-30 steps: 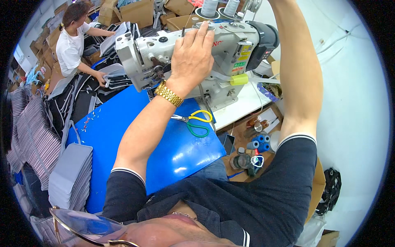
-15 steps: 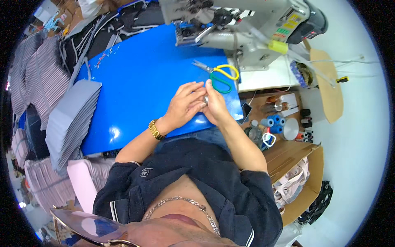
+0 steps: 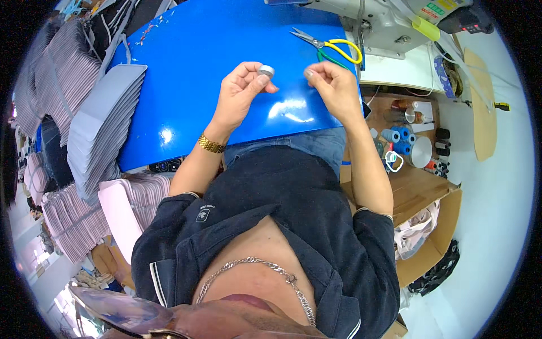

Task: Sewing fabric or leather pieces together using an industrial sewing machine to assemble a sleeve or pocket.

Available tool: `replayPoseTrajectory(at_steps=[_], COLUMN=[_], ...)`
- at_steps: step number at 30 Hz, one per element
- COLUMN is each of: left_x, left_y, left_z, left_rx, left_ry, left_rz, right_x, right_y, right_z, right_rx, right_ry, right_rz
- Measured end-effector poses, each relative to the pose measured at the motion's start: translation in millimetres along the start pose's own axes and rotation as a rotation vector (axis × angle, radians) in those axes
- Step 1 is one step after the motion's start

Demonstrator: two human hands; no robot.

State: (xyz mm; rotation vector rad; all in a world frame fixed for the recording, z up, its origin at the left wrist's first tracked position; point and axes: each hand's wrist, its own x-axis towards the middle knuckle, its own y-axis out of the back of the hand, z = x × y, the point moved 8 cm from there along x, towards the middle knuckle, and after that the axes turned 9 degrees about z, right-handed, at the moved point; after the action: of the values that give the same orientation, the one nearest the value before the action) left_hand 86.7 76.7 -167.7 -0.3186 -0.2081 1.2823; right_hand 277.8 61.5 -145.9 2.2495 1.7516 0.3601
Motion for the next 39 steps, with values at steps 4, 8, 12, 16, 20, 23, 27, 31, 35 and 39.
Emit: replayPoseTrajectory(at_steps=[4, 8, 12, 16, 20, 23, 27, 31, 35, 39], left_x=[-1.2, 0.4, 0.1, 9.9, 20.5, 22.9, 21.1, 22.2, 22.8, 21.7], left_y=[-8.8, -4.7, 2.3, 4.1, 10.7, 19.4, 21.3, 21.6, 22.6, 22.7], left_z=[-10.8, -9.6, -17.3, -26.6, -16.4, -22.9, -29.3, -29.4, -25.8, -27.1], left_rx=[0.231, 0.213, 0.287, 0.28, 0.95, 1.011, 1.036, 1.025, 1.024, 1.009], left_ry=[0.0, -0.067, 0.0, -0.021, -0.442, -0.488, -0.512, -0.502, -0.522, -0.513], left_rz=[-0.007, 0.056, 0.029, 0.026, 0.075, 0.081, 0.078, 0.072, 0.086, 0.081], right_x=[-10.1, -4.4, 12.7, 18.9, 52.8, 89.8, 123.1, 135.8, 142.3, 138.0], right_y=[-15.9, -33.9, -34.9, -51.8, -37.8, -13.1, -7.2, -17.2, -25.7, -35.1], right_z=[-37.7, -42.2, -1.8, -1.0, -31.6, -76.2, -116.1, -128.7, -128.5, -134.1], right_rx=[-0.035, -0.016, 0.394, 0.654, 0.387, 0.029, -0.419, -0.572, -0.681, -0.768], right_ry=[0.333, 0.354, -0.134, -0.269, -0.115, 0.217, 0.531, 0.721, 0.765, 0.826], right_rz=[-0.09, -0.113, -0.059, -0.17, -0.064, 0.112, 0.269, 0.38, 0.409, 0.339])
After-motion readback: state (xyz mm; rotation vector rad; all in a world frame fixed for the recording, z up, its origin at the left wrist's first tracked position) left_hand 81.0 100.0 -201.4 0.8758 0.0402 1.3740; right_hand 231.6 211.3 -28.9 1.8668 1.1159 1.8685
